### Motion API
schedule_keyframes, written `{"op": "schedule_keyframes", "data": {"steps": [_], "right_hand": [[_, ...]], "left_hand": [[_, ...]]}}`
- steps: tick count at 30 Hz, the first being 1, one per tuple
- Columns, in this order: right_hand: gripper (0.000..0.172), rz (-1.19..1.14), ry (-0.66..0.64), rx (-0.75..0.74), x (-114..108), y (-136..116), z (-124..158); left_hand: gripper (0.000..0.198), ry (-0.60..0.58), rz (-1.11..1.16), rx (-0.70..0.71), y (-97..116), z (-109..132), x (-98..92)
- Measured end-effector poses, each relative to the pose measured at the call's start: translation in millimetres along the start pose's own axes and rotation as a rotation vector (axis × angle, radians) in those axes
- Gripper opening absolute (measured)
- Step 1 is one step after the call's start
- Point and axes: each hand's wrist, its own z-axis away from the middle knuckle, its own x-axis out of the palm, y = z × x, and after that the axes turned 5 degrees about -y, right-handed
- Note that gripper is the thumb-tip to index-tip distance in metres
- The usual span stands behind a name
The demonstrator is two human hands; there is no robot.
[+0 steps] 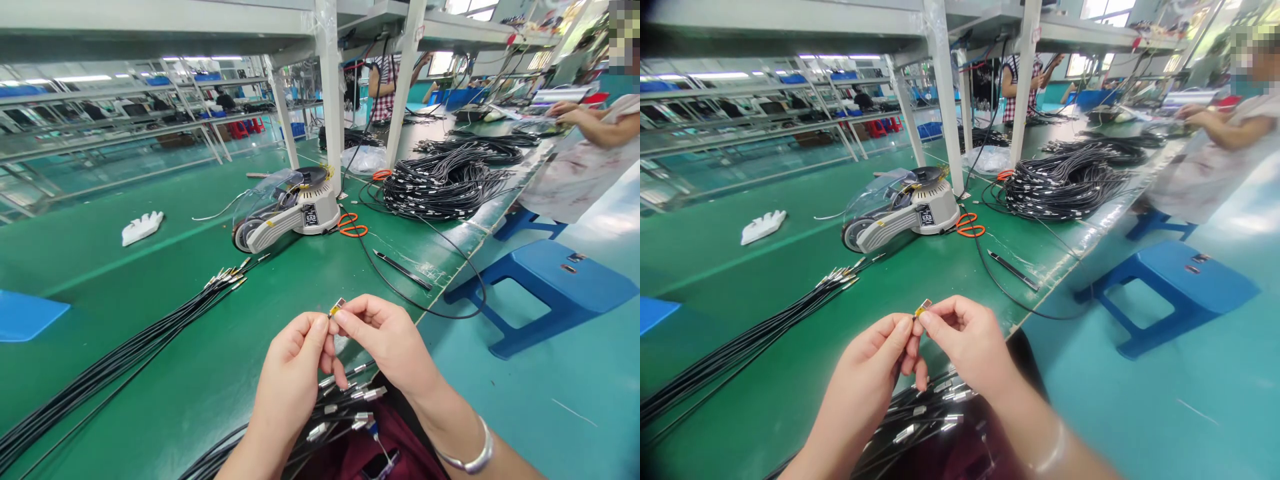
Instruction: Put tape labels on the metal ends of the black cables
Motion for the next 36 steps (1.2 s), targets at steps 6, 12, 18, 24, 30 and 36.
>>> {"op": "schedule_keyframes", "data": {"steps": [6, 12, 18, 24, 30, 36], "right_hand": [[0.015, 0.029, 0.001, -0.023, -1.9, -1.5, 3.0], [0.013, 0.064, -0.025, -0.084, -5.0, -0.2, 0.5], [0.012, 0.133, -0.136, -0.195, -16.0, 1.5, -7.7], [0.018, 0.075, -0.419, -0.34, -23.6, -5.0, -17.3], [0.011, 0.046, -0.522, -0.373, -21.7, -4.4, -25.5], [0.031, 0.131, -0.277, -0.288, -46.4, -5.0, -22.6]], "left_hand": [[0.027, -0.129, 0.159, -0.034, 2.2, 1.2, -4.7], [0.025, -0.291, 0.395, -0.112, 3.0, -2.0, -8.5], [0.029, -0.529, 0.595, -0.205, 1.0, -5.9, -15.2], [0.034, -0.672, 0.617, -0.342, -1.3, -0.1, -16.9], [0.035, -0.682, 0.531, -0.291, -1.6, 2.8, -16.4], [0.024, -0.046, -0.123, -0.007, 9.3, 4.7, -6.4]]}}
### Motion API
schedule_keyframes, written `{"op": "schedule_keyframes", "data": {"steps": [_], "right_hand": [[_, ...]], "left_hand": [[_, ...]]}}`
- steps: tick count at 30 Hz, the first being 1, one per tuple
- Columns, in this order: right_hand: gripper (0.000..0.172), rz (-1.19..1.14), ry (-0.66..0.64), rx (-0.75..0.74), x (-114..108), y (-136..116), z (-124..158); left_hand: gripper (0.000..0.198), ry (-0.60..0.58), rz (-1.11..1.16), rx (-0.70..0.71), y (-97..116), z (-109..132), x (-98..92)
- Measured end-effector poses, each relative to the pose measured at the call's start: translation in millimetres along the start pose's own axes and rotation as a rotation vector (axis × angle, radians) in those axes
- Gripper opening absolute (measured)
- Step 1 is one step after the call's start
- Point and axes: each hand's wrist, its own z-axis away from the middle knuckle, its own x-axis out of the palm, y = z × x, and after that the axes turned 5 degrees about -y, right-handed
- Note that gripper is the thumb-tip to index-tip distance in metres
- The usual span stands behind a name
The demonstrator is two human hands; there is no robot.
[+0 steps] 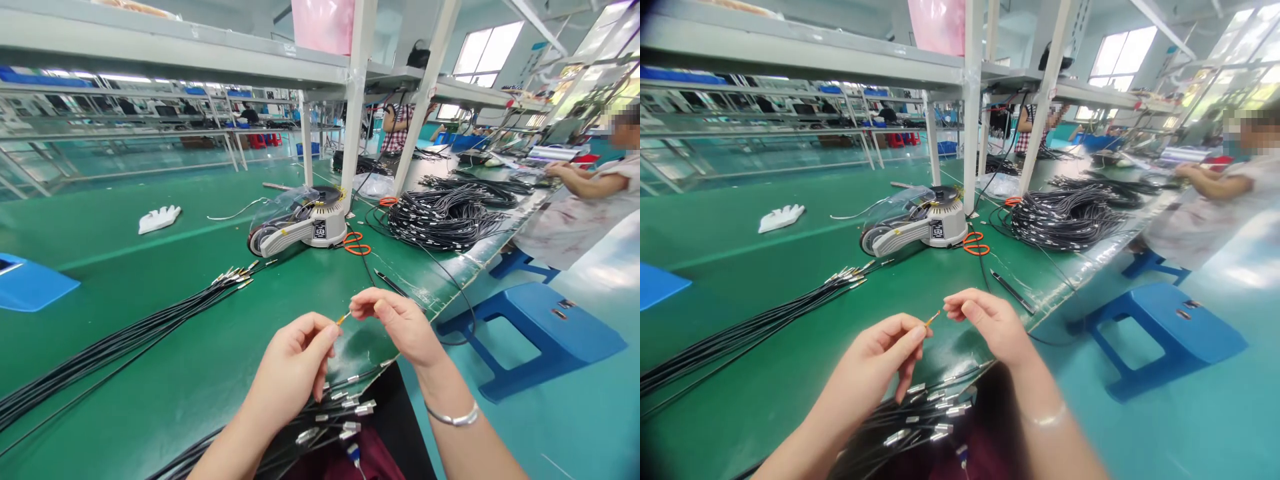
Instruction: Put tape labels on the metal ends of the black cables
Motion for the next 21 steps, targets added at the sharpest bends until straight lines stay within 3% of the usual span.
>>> {"op": "schedule_keyframes", "data": {"steps": [3, 7, 15, 21], "right_hand": [[0.019, 0.107, 0.046, 0.085, -5.2, -12.0, 9.1], [0.016, 0.184, 0.034, 0.168, -0.3, -24.6, 15.1], [0.016, 0.267, 0.078, 0.174, 9.9, -30.8, 25.1], [0.011, 0.353, 0.015, 0.157, 4.9, -39.0, 35.3]], "left_hand": [[0.021, 0.194, -0.383, 0.228, 0.2, 3.4, 6.2], [0.015, 0.216, -0.679, 0.483, -7.4, 7.4, 11.0], [0.023, 0.087, -0.72, 0.432, -6.2, 7.2, 17.9], [0.026, -0.011, -0.841, 0.437, 2.7, 7.9, 23.6]]}}
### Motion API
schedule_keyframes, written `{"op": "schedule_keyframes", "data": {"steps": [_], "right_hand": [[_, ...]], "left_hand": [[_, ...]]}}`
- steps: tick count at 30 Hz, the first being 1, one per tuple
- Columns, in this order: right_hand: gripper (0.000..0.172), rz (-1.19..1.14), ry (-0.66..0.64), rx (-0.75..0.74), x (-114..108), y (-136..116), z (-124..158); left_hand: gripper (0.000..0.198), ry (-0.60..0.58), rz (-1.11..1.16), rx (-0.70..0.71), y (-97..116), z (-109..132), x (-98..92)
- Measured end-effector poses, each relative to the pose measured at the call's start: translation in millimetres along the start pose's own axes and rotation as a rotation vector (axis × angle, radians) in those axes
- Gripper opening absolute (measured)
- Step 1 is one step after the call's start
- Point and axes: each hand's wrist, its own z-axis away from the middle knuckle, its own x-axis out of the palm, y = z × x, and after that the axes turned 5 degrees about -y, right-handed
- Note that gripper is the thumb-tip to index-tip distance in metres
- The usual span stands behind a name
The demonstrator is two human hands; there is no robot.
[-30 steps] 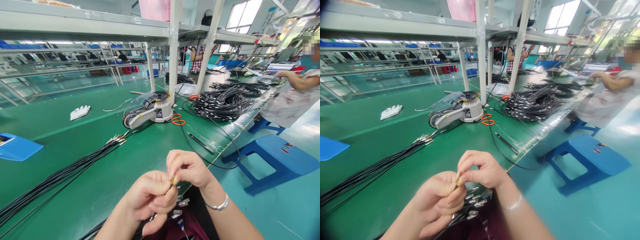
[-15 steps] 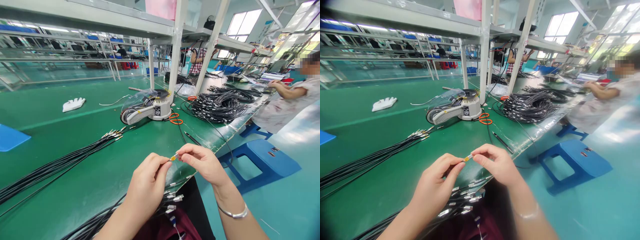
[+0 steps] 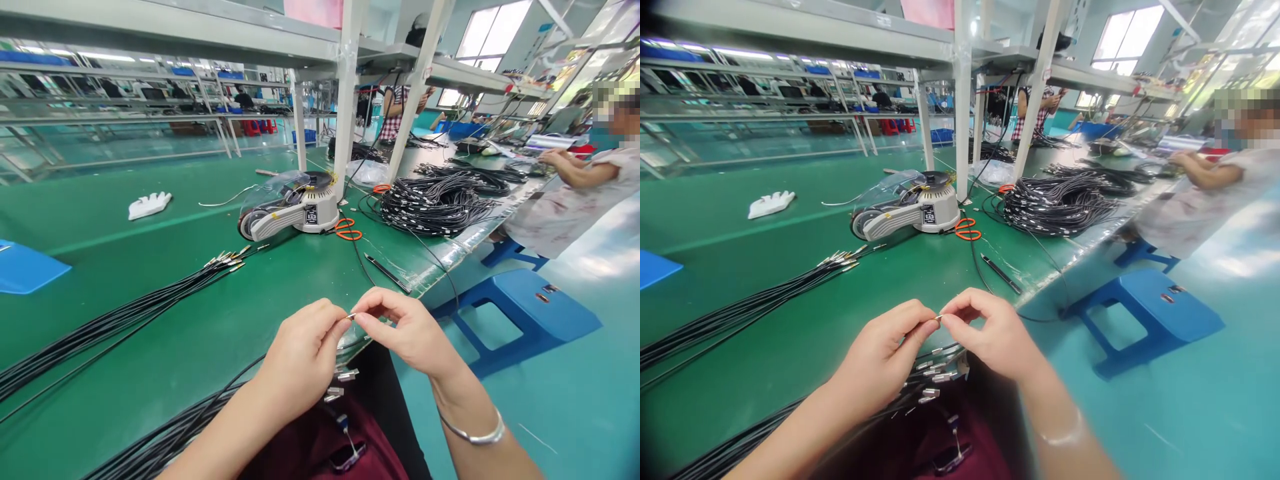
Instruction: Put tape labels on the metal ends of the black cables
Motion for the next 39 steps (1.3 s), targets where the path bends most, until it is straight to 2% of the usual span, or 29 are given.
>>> {"op": "schedule_keyframes", "data": {"steps": [4, 8, 10, 12, 14, 17, 20, 27, 33, 39], "right_hand": [[0.013, 0.061, -0.06, -0.01, -6.4, 1.8, 5.0], [0.013, 0.048, -0.046, 0.018, -5.4, 12.5, 7.3], [0.015, -0.001, -0.017, 0.069, -3.4, 19.7, 8.0], [0.017, -0.045, -0.009, 0.109, -2.2, 26.4, 8.7], [0.018, -0.074, -0.018, 0.121, -2.2, 31.1, 9.4], [0.018, -0.094, -0.03, 0.128, -3.7, 33.6, 10.5], [0.019, -0.093, -0.03, 0.142, -5.7, 32.1, 12.3], [0.017, -0.038, -0.024, 0.121, -5.8, 25.0, 19.2], [0.017, -0.026, -0.011, 0.14, -5.6, 21.0, 23.1], [0.016, -0.015, -0.009, 0.131, -8.5, 24.4, 24.7]], "left_hand": [[0.027, -0.032, 0.014, 0.006, 7.2, -1.8, 3.0], [0.029, -0.097, 0.176, -0.135, 4.2, 1.3, -7.1], [0.031, -0.014, 0.225, -0.257, -4.2, 8.8, -18.4], [0.037, 0.086, 0.179, -0.352, -14.2, 20.2, -29.1], [0.037, 0.077, 0.084, -0.395, -21.8, 32.1, -34.2], [0.034, -0.053, 0.032, -0.382, -25.3, 43.2, -29.0], [0.031, -0.118, 0.06, -0.351, -21.7, 42.0, -18.3], [0.024, -0.182, 0.131, -0.28, -4.3, 19.9, -9.4], [0.025, -0.213, 0.031, -0.171, 8.9, 4.2, 1.0], [0.027, -0.239, 0.024, -0.181, 10.2, 0.6, 7.0]]}}
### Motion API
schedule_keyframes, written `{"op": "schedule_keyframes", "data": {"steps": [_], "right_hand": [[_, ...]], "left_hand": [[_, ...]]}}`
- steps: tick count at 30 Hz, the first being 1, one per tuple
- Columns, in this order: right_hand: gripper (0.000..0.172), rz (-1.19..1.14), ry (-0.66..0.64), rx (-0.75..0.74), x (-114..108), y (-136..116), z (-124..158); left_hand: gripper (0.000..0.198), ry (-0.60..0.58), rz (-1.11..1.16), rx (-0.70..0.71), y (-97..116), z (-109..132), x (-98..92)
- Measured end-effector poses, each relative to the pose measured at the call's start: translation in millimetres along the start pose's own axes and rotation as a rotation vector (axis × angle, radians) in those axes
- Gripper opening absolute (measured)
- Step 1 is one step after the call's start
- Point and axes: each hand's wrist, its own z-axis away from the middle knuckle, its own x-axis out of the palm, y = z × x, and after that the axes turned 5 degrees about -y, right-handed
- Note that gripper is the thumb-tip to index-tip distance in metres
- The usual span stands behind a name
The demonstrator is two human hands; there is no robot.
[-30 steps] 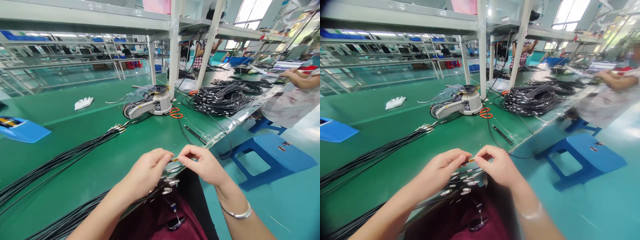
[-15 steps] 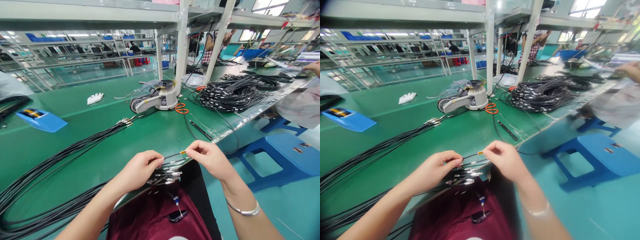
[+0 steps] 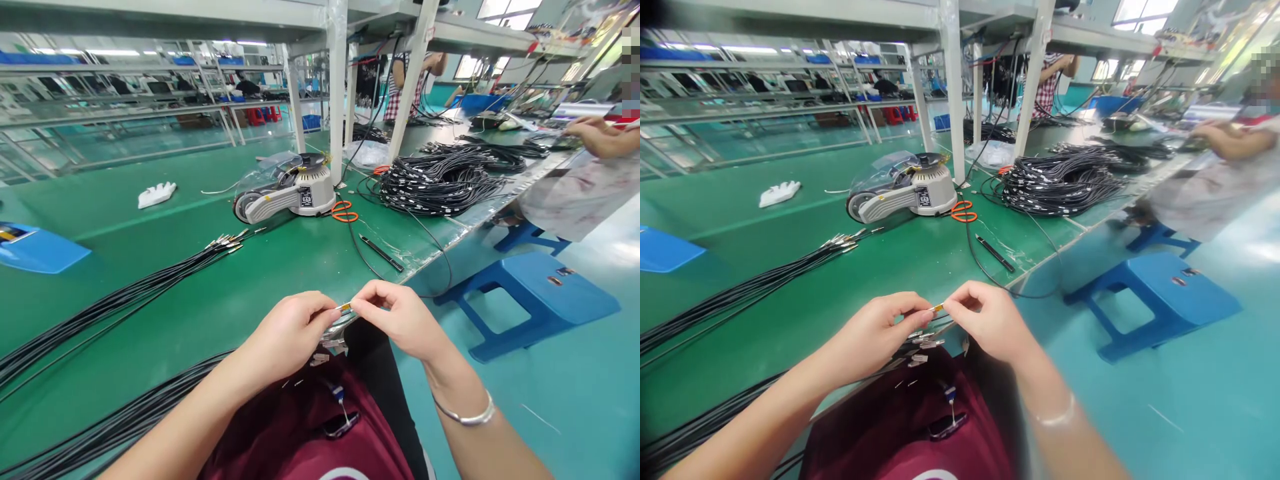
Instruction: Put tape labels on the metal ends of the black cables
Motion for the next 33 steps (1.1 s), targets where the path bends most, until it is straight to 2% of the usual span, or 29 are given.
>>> {"op": "schedule_keyframes", "data": {"steps": [8, 15, 22, 26, 33], "right_hand": [[0.016, 0.007, 0.012, 0.005, -1.2, 2.9, 3.4], [0.015, -0.01, 0.062, -0.009, 6.1, 6.0, 8.5], [0.014, 0.107, 0.008, -0.033, 3.7, 1.4, 11.9], [0.013, 0.158, -0.014, -0.041, 5.7, 2.3, 9.5], [0.017, -0.004, -0.151, 0.066, -5.3, 14.7, 3.3]], "left_hand": [[0.026, 0.061, 0.014, 0.003, 1.3, -4.6, 9.6], [0.027, 0.09, 0.133, -0.053, 4.3, -4.6, 20.7], [0.025, 0.039, -0.023, 0.04, 5.2, -3.0, 17.6], [0.025, 0.028, -0.129, 0.047, 3.4, -3.9, 20.7], [0.025, -0.023, -0.058, 0.012, -4.1, -8.1, 16.7]]}}
